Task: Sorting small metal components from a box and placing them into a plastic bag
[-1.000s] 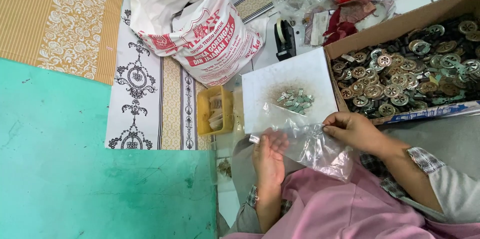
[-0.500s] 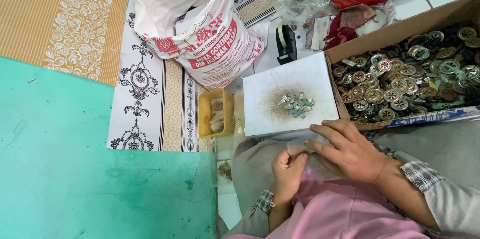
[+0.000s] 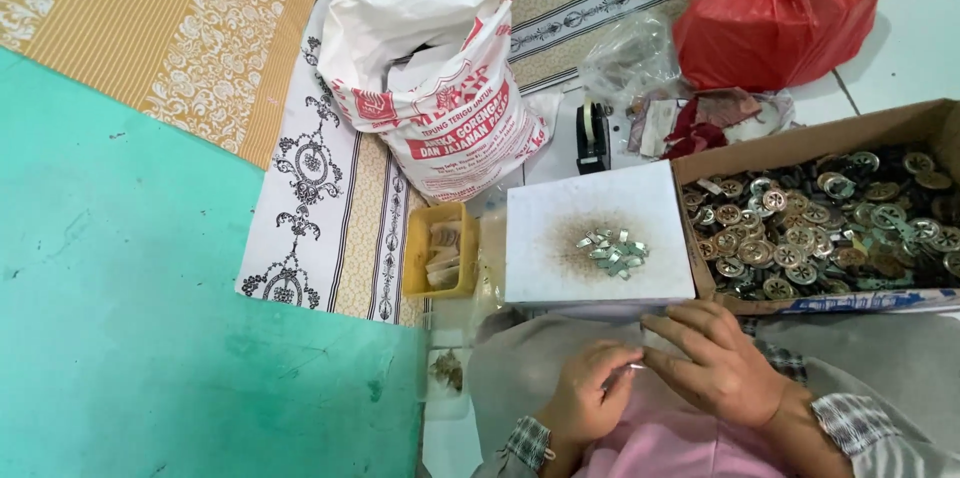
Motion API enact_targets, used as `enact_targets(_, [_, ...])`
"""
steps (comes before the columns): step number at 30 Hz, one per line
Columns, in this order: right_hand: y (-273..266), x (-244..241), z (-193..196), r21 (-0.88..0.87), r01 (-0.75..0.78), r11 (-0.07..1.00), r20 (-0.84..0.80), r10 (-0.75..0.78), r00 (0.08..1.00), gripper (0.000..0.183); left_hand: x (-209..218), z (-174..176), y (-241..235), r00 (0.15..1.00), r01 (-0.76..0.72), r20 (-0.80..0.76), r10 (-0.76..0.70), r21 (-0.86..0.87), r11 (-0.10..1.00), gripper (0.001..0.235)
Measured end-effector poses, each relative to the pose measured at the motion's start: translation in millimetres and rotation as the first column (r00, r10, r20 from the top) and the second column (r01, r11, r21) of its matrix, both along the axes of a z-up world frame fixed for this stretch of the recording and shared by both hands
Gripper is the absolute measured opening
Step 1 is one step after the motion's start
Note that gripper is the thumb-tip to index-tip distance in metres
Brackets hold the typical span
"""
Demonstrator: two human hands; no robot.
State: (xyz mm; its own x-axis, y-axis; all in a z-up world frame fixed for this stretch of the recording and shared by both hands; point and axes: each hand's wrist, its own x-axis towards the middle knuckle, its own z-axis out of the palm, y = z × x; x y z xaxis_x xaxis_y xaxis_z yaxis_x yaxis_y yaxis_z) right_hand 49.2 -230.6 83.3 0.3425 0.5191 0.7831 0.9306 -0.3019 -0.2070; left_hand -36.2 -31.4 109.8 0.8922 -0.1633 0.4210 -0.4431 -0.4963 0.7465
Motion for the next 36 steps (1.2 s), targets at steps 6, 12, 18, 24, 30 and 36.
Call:
enact_targets(6, [20,-13,9,-0.134,-0.109,0.985,-0.026,0.107,0.994,0.025,-16,24,29,1.000,-0.021,-0.008,0.022,0.072,0.997,0.025])
enact_targets(12, [41,-25,8,-0.332,-0.222,0.917,-0.118,0.194,0.974,0.019,-29,2,58,0.975,-0.206,-0.091,0.202,-0.030,0.978,0.030])
enact_targets(18, [63,-22,25,-0.289,-0.271,0.918,-0.145,0.237,0.960,0.021,-14,14,61,0.944,-0.316,-0.141,0.299,-0.123,0.941,0.029])
enact_targets(24, [59,19,-38,0.186,-0.159,0.970,-0.483,0.231,0.845,0.045,7,43,73,0.960,-0.268,0.059,0.273,-0.080,0.960,0.033])
enact_targets(30, [52,120,-102,-0.372,0.196,0.907,-0.699,-0.413,0.583,0.027,3,30,74,0.960,-0.274,0.044,0.278,-0.085,0.958,0.035])
enact_targets(36, [73,150,-151,-0.649,0.248,0.719,-0.477,-0.638,0.604,0.042,-15,16,77,0.965,-0.260,-0.028,0.259,-0.120,0.958,0.032])
